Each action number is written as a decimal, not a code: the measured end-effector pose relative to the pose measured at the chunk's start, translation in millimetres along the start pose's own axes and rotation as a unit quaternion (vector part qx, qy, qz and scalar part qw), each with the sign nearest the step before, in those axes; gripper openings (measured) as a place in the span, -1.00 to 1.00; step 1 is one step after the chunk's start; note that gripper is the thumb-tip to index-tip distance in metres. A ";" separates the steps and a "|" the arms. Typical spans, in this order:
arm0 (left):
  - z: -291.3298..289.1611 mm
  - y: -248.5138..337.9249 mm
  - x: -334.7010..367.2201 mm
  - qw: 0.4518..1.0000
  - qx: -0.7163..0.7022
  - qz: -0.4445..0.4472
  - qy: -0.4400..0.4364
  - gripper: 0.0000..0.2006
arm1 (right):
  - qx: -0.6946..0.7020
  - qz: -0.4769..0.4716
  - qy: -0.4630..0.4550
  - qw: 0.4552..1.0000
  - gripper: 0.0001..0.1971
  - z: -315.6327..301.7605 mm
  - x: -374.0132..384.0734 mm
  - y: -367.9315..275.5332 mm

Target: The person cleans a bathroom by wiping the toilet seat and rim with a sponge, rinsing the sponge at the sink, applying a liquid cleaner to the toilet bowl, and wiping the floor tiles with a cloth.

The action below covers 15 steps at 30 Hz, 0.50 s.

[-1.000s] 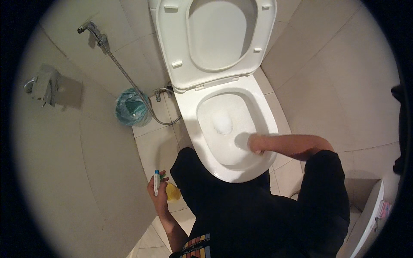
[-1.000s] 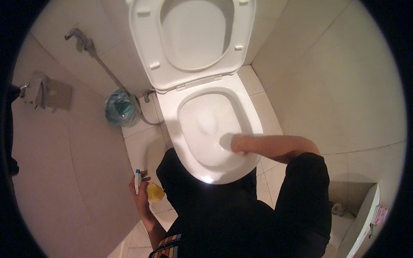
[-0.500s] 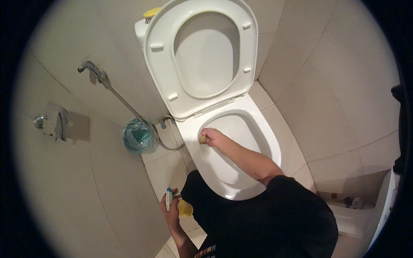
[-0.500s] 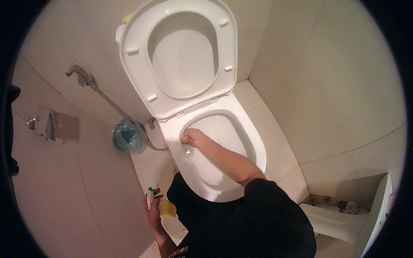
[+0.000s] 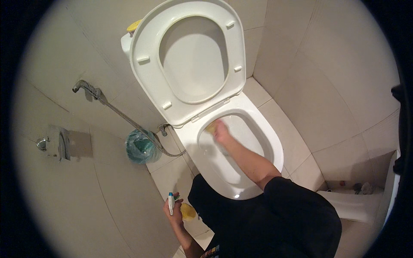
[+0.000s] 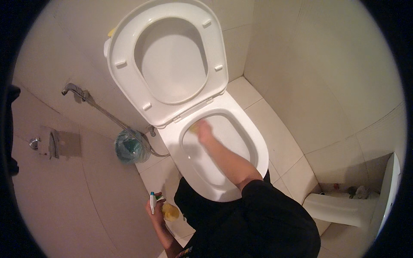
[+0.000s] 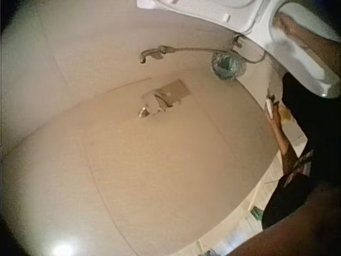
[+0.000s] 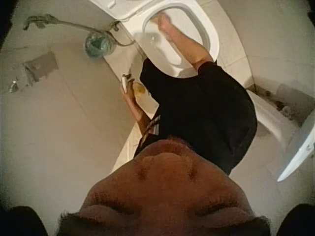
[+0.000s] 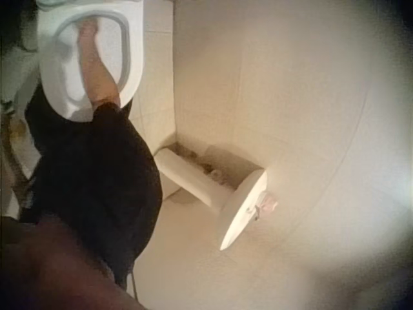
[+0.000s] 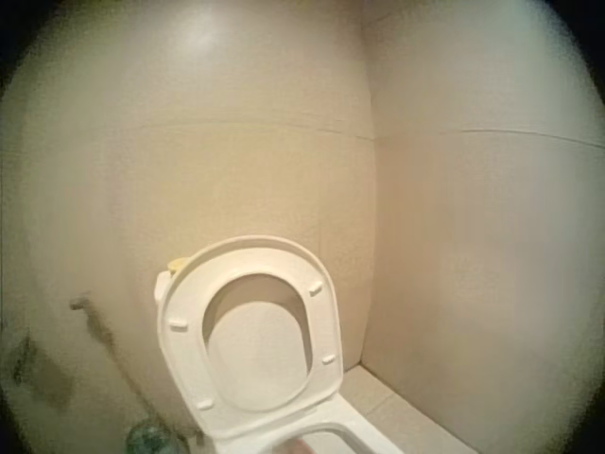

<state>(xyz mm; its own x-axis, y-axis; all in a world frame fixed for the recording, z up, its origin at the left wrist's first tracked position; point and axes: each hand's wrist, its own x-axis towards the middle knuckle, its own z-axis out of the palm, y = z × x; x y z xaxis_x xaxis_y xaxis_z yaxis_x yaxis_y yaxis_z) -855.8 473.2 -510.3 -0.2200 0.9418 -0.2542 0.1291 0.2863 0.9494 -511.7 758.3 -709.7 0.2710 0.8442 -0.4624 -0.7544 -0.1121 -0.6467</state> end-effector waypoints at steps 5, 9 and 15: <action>15.3 8.1 -0.9 1.000 -0.022 -0.003 -0.007 -0.57 | -0.391 0.184 -0.340 0.835 -0.76 9.4 -119.8 -5.9; 29.7 13.7 -3.2 0.998 -0.032 0.024 -0.052 -0.59 | -0.688 0.047 -0.604 0.399 -0.75 -8.6 -181.8 -101.2; 29.4 9.5 -5.6 0.999 -0.036 -0.005 -0.041 -0.61 | -0.721 -0.318 0.015 0.615 -0.67 -9.4 -150.5 -236.1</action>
<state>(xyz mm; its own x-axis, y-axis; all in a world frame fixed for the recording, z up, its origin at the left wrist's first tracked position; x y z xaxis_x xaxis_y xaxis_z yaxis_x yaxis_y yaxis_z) -824.9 475.8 -505.3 -0.1406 0.9513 -0.2745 0.0573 0.2846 0.9569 -368.7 652.8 -493.0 0.2643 0.9502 0.1653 0.8192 -0.1307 -0.5585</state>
